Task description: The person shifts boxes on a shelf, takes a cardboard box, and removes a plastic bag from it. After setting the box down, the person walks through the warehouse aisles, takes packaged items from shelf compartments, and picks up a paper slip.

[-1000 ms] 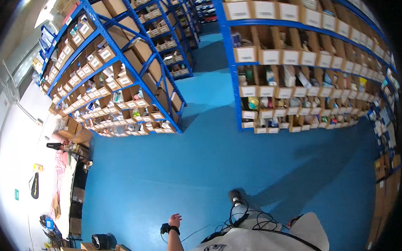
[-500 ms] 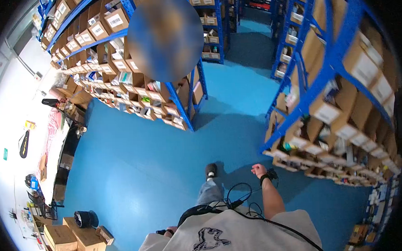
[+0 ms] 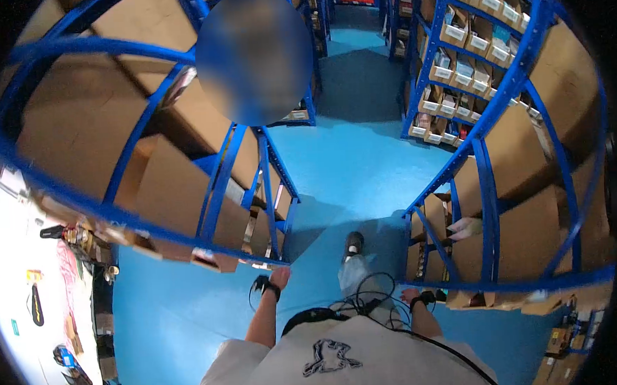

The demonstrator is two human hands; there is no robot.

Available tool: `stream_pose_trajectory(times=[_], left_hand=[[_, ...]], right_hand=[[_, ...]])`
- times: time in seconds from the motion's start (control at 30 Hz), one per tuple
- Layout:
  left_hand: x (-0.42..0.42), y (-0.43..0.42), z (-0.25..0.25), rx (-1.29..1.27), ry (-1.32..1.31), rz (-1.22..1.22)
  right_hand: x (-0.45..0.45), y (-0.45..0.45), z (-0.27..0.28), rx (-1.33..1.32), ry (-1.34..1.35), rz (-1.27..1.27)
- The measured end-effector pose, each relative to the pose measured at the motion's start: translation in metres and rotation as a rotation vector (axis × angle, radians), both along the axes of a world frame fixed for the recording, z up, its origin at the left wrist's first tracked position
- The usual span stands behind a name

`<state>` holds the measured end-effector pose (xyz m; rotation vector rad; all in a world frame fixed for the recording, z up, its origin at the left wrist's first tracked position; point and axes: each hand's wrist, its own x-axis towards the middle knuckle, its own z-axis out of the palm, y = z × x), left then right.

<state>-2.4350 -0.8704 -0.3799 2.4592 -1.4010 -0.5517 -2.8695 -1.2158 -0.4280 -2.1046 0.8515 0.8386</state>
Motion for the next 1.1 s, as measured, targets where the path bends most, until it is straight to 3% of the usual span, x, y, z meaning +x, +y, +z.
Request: stream_pose_trajectory(times=[0.03,0.07,0.2,0.27,0.33,0.4,0.43,0.47,0.53,0.57,0.6,0.63,0.7,0.73,0.8,0.83,0.87,0.93,1.0,1.07,1.1], left_hand=[[0.016,-0.043,0.012,-0.180,0.273,0.213],[0.026,-0.084,0.030,-0.360,0.543,0.434],[0.091,-0.201,0.086,-0.299,0.421,0.290],[0.126,-0.248,0.116,-0.016,0.439,0.226],[0.158,-0.287,0.154,-0.089,0.411,0.256],[0.190,-0.324,0.156,-0.284,0.375,0.305],[0.210,-0.337,0.149,-0.285,0.383,0.297],[0.229,-0.353,0.147,-0.289,0.390,0.288],[0.280,-0.379,0.123,-0.148,0.264,0.238],[0.304,-0.398,0.123,-0.048,0.233,0.245],[0.328,-0.421,0.125,0.048,0.203,0.252],[0.355,-0.444,0.123,0.121,0.252,0.284],[0.396,-0.488,0.121,0.066,0.217,0.280],[0.425,-0.522,0.124,0.007,0.174,0.273],[0.465,-0.592,0.145,-0.018,0.246,0.294],[0.483,-0.624,0.146,-0.039,0.181,0.235],[0.500,-0.654,0.146,-0.050,0.115,0.173],[0.527,-0.720,0.154,-0.058,0.189,0.106],[0.551,-0.787,0.156,-0.117,0.187,-0.053],[0.570,-0.854,0.172,-0.109,0.274,-0.113],[0.579,-0.884,0.184,-0.070,0.285,-0.125]], right_hand=[[0.013,-0.019,0.013,-0.166,0.192,0.529],[0.029,-0.030,0.012,-0.170,0.200,0.509],[0.091,-0.101,-0.004,0.105,0.029,-0.668],[0.138,-0.151,-0.005,0.192,-0.154,-1.023],[0.185,-0.207,-0.002,0.219,-0.308,-1.102],[0.217,-0.268,-0.014,0.344,-0.488,-0.985],[0.235,-0.305,-0.023,0.465,-0.668,-0.861],[0.248,-0.341,-0.037,0.906,-0.751,-1.114],[0.307,-0.382,0.004,0.415,-0.517,-1.049],[0.330,-0.398,0.000,0.251,-0.536,-1.051],[0.336,-0.420,-0.015,0.360,-0.743,-1.062],[0.340,-0.441,-0.018,0.349,-0.747,-1.055],[0.356,-0.474,-0.022,0.333,-0.513,-1.005],[0.371,-0.493,-0.022,0.320,-0.537,-0.996],[0.393,-0.527,-0.012,0.400,0.011,-1.518],[0.414,-0.534,0.037,0.293,-0.023,-1.317],[0.429,-0.550,0.050,0.257,-0.042,-1.244],[0.453,-0.587,0.063,0.387,-0.231,-1.530],[0.470,-0.616,0.046,0.204,-0.231,-1.295],[0.450,-0.655,-0.058,0.664,-0.287,-1.866],[0.469,-0.658,-0.035,0.507,-0.190,-1.700]])
